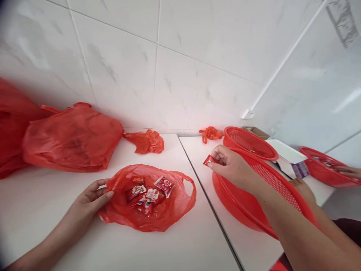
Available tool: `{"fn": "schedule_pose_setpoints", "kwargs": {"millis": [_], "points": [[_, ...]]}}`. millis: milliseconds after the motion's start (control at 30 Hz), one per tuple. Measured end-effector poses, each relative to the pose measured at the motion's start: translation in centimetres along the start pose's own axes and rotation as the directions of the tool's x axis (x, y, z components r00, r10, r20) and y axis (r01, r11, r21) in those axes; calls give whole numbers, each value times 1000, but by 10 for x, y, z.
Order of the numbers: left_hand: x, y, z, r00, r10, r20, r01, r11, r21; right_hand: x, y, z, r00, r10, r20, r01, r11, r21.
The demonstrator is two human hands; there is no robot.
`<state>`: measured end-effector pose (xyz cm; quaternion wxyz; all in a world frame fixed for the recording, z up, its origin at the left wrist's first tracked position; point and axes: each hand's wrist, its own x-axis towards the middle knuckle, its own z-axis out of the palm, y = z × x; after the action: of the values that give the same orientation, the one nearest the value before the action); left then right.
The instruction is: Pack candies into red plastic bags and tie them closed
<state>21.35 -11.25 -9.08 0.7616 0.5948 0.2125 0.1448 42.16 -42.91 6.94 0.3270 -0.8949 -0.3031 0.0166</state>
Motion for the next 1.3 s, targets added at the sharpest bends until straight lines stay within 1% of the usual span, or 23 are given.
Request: {"fn": "schedule_pose_setpoints", "kwargs": {"millis": [67, 133, 200, 233, 333, 433, 500, 533, 600, 667, 700, 767, 833, 867, 933, 967, 1033, 1100, 1167, 1200, 1233, 1300], "points": [[-2, 2, 1, 1000, 11, 13, -11, 1000, 6, 2, -32, 20, 990, -57, 131, 51, 997, 53], [-3, 5, 2, 1000, 21, 21, -22, 1000, 22, 2, -58, 42, 964, -109, 243, 101, 994, 43], [-5, 6, 2, 999, 33, 29, -34, 999, 25, 5, -74, 61, 945, -133, 299, 149, 988, -32], [-5, 6, 2, 999, 40, 36, -40, 999, 19, 7, -77, 68, 944, -137, 300, 168, 982, -82], [-5, 6, 1, 998, 49, 46, -49, 999, -8, 10, -70, 80, 964, -146, 221, 200, 948, -247], [-4, 6, 1, 997, 50, 51, -49, 999, -20, 2, -43, 87, 983, -159, 96, 184, 904, -385], [-4, 6, 1, 997, 44, 57, -43, 999, -27, -12, -21, 95, 989, -142, 27, 141, 906, -398], [-4, 7, 1, 997, 43, 59, -41, 999, -32, -21, -9, 100, 994, -113, -2, 104, 920, -379], [-6, 8, 2, 998, 48, 51, -46, 998, -40, -38, 11, 109, 998, -13, -64, -9, 944, -329], [-8, 9, 4, 997, 68, 23, -67, 997, -39, -52, 25, 116, 991, 106, -81, -124, 954, -274], [-9, 11, 4, 997, 82, 5, -82, 996, -35, -57, 29, 118, 986, 158, -55, -167, 957, -237], [-9, 16, 5, 993, 113, -29, -114, 993, -21, -59, 30, 118, 973, 225, 49, -218, 968, -126], [-6, 27, 5, 986, 153, -65, -154, 988, -10, -52, 22, 112, 965, 237, 109, -243, 969, 41], [-4, 34, 6, 981, 176, -81, -178, 984, -9, -45, 16, 106, 969, 225, 99, -237, 961, 142], [1, 54, 7, 966, 233, -115, -237, 971, -23, -25, 1, 91, 980, 200, 18, -193, 914, 358], [4, 65, 8, 954, 267, -134, -274, 961, -35, -13, -8, 81, 981, 188, -45, -146, 873, 466], [6, 91, 11, 920, 347, -181, -363, 929, -66, 9, -26, 60, 967, 159, -197, 3, 769, 639], [4, 115, 14, 874, 430, -227, -458, 884, -91, 26, -43, 43, 928, 114, -355, 192, 670, 717], [-2, 135, 18, 828, 497, -260, -537, 837, -110, 35, -58, 33, 886, 61, -459, 337, 595, 730], [-5, 142, 19, 812, 519, -267, -561, 820, -112, 37, -64, 32, 877, 40, -479, 375, 566, 734], [-9, 148, 20, 805, 530, -265, -571, 814, -107, 37, -68, 33, 877, 24, -481, 393, 540, 744], [-16, 153, 23, 818, 527, -230, -556, 827, -84, 36, -73, 42, 903, -7, -429, 377, 492, 785]]}}
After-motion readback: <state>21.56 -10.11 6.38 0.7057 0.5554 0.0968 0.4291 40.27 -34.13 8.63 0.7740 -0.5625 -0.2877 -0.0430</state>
